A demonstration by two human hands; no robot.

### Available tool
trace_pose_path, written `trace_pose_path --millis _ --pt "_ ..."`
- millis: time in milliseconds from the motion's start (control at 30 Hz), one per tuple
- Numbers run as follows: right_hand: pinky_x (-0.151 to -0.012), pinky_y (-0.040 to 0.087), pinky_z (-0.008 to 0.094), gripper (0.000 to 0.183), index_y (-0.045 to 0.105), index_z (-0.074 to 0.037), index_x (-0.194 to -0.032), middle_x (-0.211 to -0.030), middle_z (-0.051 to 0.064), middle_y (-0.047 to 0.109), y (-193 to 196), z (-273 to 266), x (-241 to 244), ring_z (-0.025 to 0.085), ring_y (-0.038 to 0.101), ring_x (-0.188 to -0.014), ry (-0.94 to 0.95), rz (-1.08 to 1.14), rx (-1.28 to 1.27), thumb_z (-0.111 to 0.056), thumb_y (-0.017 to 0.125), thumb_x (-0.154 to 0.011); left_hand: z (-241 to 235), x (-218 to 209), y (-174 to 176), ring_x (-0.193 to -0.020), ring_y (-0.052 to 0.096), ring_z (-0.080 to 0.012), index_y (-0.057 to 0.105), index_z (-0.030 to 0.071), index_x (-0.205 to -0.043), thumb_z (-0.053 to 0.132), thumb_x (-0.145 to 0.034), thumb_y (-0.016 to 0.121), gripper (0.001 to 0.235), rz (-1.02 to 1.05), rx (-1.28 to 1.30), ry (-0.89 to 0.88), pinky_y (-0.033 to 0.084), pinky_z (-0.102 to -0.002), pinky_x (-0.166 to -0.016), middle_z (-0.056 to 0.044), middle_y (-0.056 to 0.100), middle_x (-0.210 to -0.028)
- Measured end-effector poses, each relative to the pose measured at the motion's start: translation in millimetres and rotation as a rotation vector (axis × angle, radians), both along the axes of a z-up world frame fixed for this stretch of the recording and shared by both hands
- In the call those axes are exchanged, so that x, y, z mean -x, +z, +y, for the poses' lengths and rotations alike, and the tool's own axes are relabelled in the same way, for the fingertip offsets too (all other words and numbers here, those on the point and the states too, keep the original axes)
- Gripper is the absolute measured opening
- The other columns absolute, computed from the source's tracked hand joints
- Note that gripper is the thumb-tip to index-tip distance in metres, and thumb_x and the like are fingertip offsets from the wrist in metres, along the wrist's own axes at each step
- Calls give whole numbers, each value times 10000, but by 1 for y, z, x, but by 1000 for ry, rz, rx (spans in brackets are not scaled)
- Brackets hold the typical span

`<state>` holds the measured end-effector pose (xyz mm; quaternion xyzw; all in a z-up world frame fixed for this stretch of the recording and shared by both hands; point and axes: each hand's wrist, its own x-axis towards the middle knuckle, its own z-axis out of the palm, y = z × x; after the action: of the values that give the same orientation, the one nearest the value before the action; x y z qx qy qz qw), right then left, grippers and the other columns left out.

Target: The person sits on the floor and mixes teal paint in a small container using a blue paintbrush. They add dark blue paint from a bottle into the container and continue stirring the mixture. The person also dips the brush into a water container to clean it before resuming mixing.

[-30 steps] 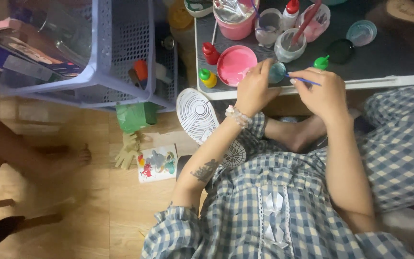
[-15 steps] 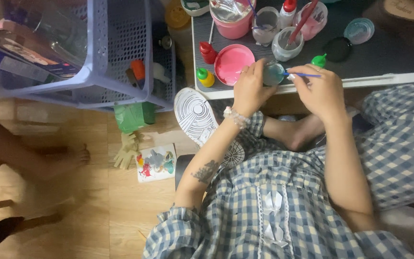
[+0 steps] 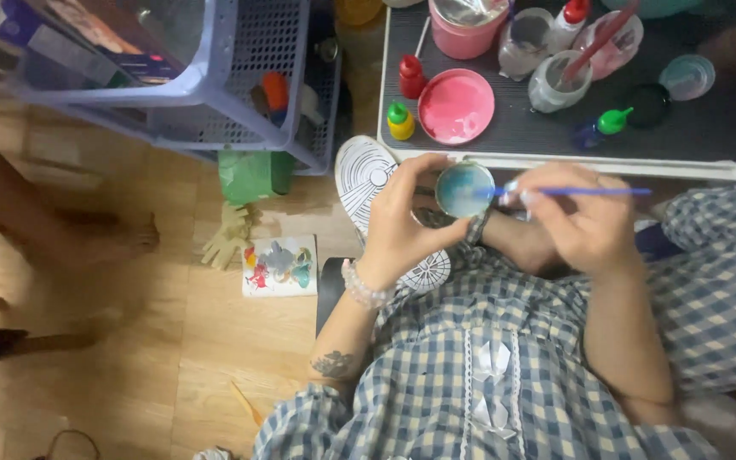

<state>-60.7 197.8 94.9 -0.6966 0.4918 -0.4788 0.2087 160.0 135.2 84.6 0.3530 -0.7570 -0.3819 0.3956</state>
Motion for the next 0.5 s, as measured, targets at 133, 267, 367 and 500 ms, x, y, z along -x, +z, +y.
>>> trace_pose_path --millis 133,267,367,500 --pt "-800 562 396 77 661 114 -886 -901 216 712 18 15 -8 333 695 -817 -11 -7 69 113 621 -952 6 -13 9 -1023 700 -181 523 83 -1305 162 -790 865 623 15 30 -47 653 -260 -785 -90 638 -1265" --pt "-792 555 450 107 677 129 -904 -889 247 708 23 19 -4 368 690 -805 -79 136 166 129 576 -940 8 -18 17 -1040 718 -187 536 84 -1274 159 -760 873 619 45 -54 -124 643 -246 -755 -91 657 -1247" --pt "-752 577 400 86 690 108 -902 -875 215 727 30 21 -9 327 709 -773 18 116 108 107 604 -917 9 -20 18 -1015 710 -185 541 77 -1266 175 -754 885 625 38 -72 -157 643 -258 -786 -90 669 -1243" --pt "-691 544 399 92 653 111 -848 -802 225 682 34 25 -9 341 671 -700 -9 45 90 106 600 -923 11 -26 20 -1002 709 -179 534 67 -1271 164 -780 870 603 21 -20 -162 635 -265 -827 -93 670 -1254"
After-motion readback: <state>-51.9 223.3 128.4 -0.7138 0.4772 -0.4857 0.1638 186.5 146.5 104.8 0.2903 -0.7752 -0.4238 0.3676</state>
